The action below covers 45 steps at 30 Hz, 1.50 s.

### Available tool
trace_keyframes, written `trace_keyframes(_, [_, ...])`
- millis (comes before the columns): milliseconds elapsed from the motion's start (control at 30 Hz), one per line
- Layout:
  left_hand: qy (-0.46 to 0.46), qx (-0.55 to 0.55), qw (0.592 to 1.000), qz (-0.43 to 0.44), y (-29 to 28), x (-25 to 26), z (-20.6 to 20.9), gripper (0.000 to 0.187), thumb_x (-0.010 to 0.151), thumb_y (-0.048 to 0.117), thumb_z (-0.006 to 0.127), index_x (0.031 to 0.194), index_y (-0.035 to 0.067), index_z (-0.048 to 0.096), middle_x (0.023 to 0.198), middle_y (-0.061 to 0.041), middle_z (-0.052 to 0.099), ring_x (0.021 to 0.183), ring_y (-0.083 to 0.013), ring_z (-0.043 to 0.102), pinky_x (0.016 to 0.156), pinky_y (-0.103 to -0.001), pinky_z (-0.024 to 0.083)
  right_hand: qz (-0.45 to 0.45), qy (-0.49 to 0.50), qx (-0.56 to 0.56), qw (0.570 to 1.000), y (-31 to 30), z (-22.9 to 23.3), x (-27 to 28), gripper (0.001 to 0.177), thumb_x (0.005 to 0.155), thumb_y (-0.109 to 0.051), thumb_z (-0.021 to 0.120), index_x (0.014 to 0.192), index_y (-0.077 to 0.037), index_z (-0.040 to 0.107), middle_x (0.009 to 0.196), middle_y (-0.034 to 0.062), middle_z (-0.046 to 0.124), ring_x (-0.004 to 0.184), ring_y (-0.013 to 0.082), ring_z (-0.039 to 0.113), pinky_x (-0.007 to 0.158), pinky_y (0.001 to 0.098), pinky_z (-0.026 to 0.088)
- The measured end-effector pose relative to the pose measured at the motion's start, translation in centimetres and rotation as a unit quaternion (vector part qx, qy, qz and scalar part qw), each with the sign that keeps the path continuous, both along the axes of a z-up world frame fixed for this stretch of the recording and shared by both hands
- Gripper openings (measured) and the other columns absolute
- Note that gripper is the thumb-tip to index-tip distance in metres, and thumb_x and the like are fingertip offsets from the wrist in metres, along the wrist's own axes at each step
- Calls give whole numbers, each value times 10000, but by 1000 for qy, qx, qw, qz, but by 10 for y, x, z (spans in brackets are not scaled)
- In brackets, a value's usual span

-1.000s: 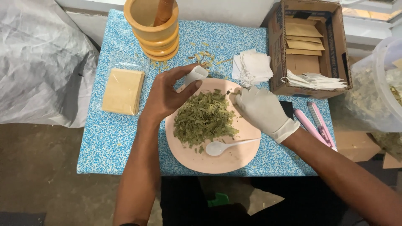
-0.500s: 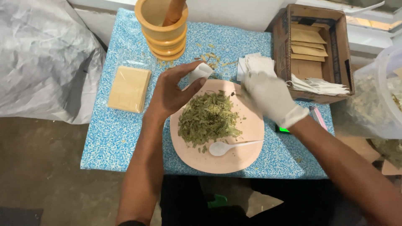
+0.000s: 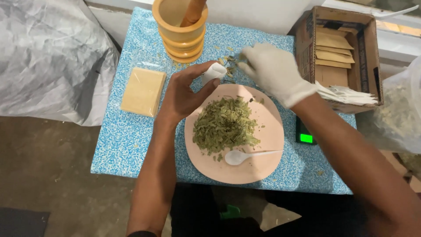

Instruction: Filling small tea bags with dried leaves, weighing them on a digital scale, and sealing them with a heat sealer.

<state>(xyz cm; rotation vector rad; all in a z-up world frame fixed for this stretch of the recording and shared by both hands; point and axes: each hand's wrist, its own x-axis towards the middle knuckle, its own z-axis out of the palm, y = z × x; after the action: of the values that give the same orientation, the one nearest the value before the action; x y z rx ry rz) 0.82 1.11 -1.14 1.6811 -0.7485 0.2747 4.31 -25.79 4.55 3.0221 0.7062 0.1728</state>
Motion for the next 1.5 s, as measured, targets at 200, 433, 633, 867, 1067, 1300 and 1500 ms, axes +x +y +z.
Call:
trace_keyframes(200, [-35,-11,999,26,-6,1,-1,406,1079,116,860,1467,152,749,1249,-221,820,1189,-492,762,1006,-661,651,-97,239,7,966,-16,37,-129,316,1127,-383,596,1209,-106,725,1076,167,772,1126,434,759,923,610,633])
trace_keyframes(433, [-10,-24,1000,16,-11,2,-7,416,1059,93,889,1448,179,771,1261,-170,831,1240,-400,771,1075,-602,634,70,117,-45,990,-45,-51,-201,285,1029,-454,739,1153,-198,718,979,48,718,897,344,748,769,471,641])
trace_keyframes(633, [-13,-8,1000,10,-11,1,-3,405,1064,81,883,1439,184,769,1252,-177,829,1233,-430,764,1053,-616,643,102,-32,-112,988,-50,-86,-206,133,1096,-353,676,1130,-239,739,894,-5,656,847,279,726,716,429,628])
trace_keyframes(867, [4,-23,1000,-3,-11,-3,1,411,1065,29,859,1432,195,779,1250,-182,830,1226,-424,776,1054,-619,628,-164,321,-129,924,-4,44,-159,214,1105,-275,626,1179,-273,828,1216,53,759,977,305,812,847,405,665])
trace_keyframes(1067, [-5,19,1000,-14,-8,-2,2,364,1105,125,804,1462,142,736,1346,-173,798,1307,-412,755,1064,-586,638,-43,210,-140,967,-77,15,-171,197,1087,-315,638,1150,-316,825,1176,3,791,869,285,799,695,451,653])
trace_keyframes(1300, [-19,-5,1000,-15,-10,-4,4,416,1064,18,848,1453,135,758,1218,-237,824,1185,-498,781,1005,-653,605,14,50,-146,988,-55,-6,-158,320,1165,-276,603,857,-198,641,666,-61,446,584,173,498,619,324,527])
trace_keyframes(1500, [-10,26,997,-65,-12,-10,13,377,1033,79,855,1397,29,768,1172,-279,821,1104,-487,810,1072,-656,570,15,8,-91,996,-53,-36,-154,217,1165,-371,596,986,-258,641,834,-18,585,815,248,695,736,427,595])
